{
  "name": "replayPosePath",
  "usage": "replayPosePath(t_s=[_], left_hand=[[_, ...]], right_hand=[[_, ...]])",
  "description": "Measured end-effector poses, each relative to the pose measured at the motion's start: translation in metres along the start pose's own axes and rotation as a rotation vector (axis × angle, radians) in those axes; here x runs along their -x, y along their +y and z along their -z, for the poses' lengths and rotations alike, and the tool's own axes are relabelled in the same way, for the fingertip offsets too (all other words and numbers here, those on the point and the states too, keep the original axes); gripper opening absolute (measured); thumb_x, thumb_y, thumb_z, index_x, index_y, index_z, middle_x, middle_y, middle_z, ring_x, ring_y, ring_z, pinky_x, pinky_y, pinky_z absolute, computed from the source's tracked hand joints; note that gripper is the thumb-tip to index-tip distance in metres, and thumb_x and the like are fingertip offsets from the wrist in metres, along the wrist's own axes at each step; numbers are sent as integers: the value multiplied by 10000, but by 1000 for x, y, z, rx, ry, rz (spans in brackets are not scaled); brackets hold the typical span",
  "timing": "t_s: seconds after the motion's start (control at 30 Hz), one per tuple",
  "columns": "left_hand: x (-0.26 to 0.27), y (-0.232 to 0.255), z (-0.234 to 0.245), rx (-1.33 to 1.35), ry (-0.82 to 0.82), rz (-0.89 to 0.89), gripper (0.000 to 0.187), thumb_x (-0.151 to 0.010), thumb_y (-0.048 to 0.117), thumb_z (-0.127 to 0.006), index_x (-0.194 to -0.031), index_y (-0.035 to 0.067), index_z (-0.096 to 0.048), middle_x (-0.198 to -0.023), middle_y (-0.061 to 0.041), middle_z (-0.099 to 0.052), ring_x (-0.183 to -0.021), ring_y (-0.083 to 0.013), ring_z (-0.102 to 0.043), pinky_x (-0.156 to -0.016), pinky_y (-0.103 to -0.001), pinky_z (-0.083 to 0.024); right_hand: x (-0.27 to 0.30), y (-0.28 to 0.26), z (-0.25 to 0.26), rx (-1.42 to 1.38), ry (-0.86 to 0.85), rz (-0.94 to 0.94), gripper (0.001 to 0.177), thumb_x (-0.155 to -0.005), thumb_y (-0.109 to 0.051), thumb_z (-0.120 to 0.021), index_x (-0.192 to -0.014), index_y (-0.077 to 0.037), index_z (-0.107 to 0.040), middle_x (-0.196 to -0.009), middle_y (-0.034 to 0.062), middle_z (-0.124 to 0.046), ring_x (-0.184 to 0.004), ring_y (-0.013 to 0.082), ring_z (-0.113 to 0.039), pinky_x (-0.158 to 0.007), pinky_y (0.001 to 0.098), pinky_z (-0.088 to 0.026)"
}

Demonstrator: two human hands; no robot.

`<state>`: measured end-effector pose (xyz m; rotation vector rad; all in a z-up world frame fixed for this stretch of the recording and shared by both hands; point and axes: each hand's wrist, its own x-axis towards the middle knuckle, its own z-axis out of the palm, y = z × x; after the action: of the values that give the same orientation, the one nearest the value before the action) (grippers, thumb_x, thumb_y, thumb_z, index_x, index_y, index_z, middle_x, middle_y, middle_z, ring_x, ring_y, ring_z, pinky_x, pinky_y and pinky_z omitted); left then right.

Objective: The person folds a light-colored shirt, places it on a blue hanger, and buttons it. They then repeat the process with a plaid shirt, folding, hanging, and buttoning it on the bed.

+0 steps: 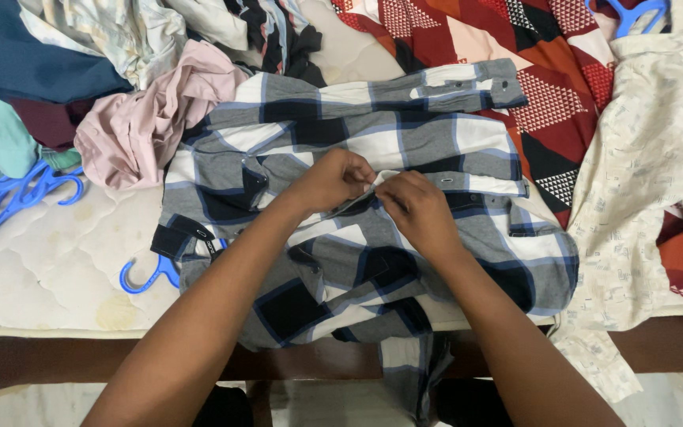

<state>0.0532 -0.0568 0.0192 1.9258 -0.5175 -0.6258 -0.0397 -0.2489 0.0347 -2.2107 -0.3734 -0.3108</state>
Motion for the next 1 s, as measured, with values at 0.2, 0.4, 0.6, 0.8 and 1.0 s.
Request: replayPosePath(t_s=[0.2, 0.4, 0.6, 0.8, 1.0], left_hand=[[3, 2, -1, -14, 9, -48, 194, -808, 38, -808, -984, 0, -736, -881, -51, -744, -836, -115, -701, -765, -264, -553], [7, 2, -4, 14, -17, -50, 187, -805, 53, -840, -950, -10, -739, -864, -51, -740, -802, -116, -689, -735, -272, -554], [16, 10, -6, 75, 43, -60, 150, -829, 43, -794, -966, 0, -748, -884, -49, -762, -815, -99, -717, -745, -247, -580], [40, 14, -16, 94, 135, -34, 115, -892, 80, -782, -977, 8, -753, -859, -51, -775, -801, -107, -708, -737, -260, -552], [47, 14, -26, 179, 141, -150, 204, -886, 52, -770, -1068, 31, -680, -985, -52, -732, -914, -121, -707, -803, -283, -576]], right_hand=[[0, -4, 1, 2, 52, 121, 244, -891, -58, -742, -1132, -19, -728, -930, 120, -700, -868, 291, -669, -774, 413, -542], [4, 8, -5, 101, 53, 209, 131, -895, -38, -721, -1020, -4, -704, -998, 134, -703, -953, 327, -668, -845, 438, -538], [8, 3, 3, 127, 55, 253, 137, -899, -22, -710, -1026, 23, -688, -1010, 149, -683, -966, 331, -656, -860, 436, -538], [12, -4, 7, 204, 121, 335, 167, -880, -11, -729, -1042, 9, -694, -1005, 135, -679, -960, 312, -655, -872, 420, -542], [17, 3, 7, 156, 98, 345, 141, -890, -43, -740, -1018, -12, -690, -1024, 128, -703, -986, 298, -676, -866, 402, -557]])
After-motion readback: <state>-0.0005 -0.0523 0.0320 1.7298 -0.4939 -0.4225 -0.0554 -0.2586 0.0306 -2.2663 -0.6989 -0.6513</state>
